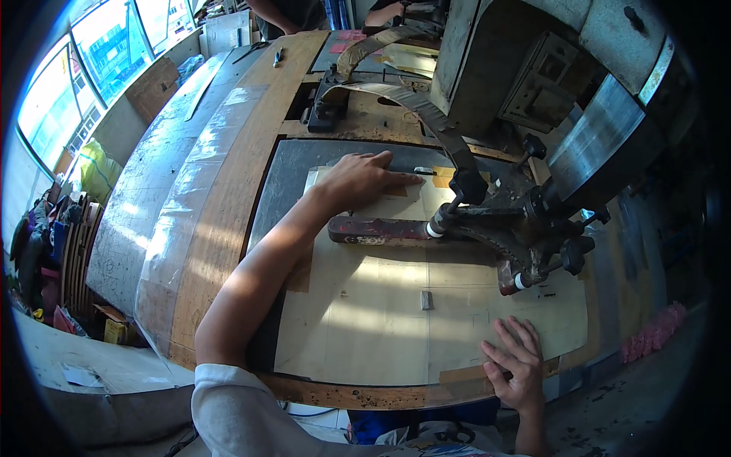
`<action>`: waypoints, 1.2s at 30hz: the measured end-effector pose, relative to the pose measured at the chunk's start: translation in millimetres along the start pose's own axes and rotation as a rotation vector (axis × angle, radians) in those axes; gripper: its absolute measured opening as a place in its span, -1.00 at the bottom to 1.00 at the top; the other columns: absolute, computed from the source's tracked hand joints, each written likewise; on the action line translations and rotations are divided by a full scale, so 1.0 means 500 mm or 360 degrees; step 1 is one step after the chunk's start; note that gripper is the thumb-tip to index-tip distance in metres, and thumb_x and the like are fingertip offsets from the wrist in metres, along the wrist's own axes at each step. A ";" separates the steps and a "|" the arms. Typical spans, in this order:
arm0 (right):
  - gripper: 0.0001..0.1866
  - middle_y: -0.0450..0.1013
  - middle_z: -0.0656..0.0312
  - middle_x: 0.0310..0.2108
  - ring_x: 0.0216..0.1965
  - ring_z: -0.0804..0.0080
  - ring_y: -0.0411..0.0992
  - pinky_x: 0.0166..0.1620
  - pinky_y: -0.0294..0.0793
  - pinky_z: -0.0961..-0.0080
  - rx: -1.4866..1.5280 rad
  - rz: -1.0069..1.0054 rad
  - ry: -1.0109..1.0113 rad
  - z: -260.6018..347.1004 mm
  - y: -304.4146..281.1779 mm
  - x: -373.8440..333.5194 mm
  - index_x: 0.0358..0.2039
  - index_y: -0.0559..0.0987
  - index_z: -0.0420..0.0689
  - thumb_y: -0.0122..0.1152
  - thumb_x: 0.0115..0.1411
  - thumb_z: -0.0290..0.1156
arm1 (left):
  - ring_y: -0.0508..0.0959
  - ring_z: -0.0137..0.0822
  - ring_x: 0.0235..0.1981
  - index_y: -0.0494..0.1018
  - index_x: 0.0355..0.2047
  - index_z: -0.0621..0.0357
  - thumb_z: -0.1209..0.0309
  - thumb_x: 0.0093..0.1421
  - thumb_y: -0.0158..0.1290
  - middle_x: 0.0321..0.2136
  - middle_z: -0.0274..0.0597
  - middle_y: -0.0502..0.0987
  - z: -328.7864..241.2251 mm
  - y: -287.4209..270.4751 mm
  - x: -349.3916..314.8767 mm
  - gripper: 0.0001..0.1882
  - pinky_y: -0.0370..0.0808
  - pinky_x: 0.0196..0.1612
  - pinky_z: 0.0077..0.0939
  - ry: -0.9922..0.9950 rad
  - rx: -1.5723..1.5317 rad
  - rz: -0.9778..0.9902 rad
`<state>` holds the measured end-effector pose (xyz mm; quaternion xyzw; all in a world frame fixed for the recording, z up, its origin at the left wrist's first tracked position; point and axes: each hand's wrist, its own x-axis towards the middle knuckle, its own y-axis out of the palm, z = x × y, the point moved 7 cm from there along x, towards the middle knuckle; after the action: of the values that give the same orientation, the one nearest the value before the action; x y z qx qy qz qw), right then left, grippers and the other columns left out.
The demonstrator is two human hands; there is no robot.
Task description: The person aligns a plastic sheet on a machine platform and operates the press handle by hand to process the material.
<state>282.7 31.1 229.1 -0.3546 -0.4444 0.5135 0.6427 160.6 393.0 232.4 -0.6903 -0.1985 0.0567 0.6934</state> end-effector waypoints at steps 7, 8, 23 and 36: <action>-0.72 0.50 0.08 0.17 0.25 -0.03 0.36 0.36 0.17 -0.09 0.0054 -0.0140 -0.0025 0.008 -0.010 -0.016 -0.10 0.74 0.03 0.28 0.20 -0.25 | 0.62 -0.06 -0.27 0.54 0.14 -0.43 0.37 0.32 0.05 -0.23 -0.16 0.46 -0.012 -0.014 -0.002 -0.58 0.55 -0.16 -0.16 0.0060 -0.0120 -0.0017; -0.74 0.51 0.07 0.16 0.23 0.00 0.39 0.35 0.20 -0.05 0.0068 -0.0182 -0.0038 0.010 -0.011 -0.016 -0.11 0.74 0.03 0.29 0.19 -0.29 | 0.61 -0.04 -0.25 0.58 0.08 -0.26 0.50 0.27 0.09 -0.24 -0.15 0.50 0.013 -0.011 -0.010 -0.58 0.56 -0.13 -0.16 0.0070 -0.0304 -0.0099; -0.82 0.60 0.20 0.04 0.19 0.14 0.44 0.36 0.22 0.00 0.0304 -0.0220 -0.0251 -0.063 -0.070 -0.131 -0.27 0.75 0.01 0.33 0.22 -0.22 | 0.39 -0.51 -0.50 0.56 0.05 0.11 0.47 0.38 0.06 -0.49 -0.37 0.43 -0.234 -0.308 -0.380 -0.74 0.35 -0.41 -0.54 -0.0449 -0.0907 -0.0136; -0.85 0.61 0.19 -0.04 0.10 0.17 0.46 0.17 0.42 0.22 -0.0041 -0.0771 0.0237 -0.166 -0.094 -0.165 -0.30 0.69 -0.16 0.23 0.30 -0.37 | 0.59 -0.31 -0.15 0.39 0.18 0.20 0.23 0.45 0.00 -0.07 -0.11 0.58 -0.704 0.470 -0.501 -0.59 0.52 -0.15 -0.46 -0.1438 -0.3106 -0.0171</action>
<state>370.2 -59.6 225.7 -0.2828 -0.4743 0.3111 0.7735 102.0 -14.6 -35.9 -0.8510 -0.4260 0.0930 -0.2928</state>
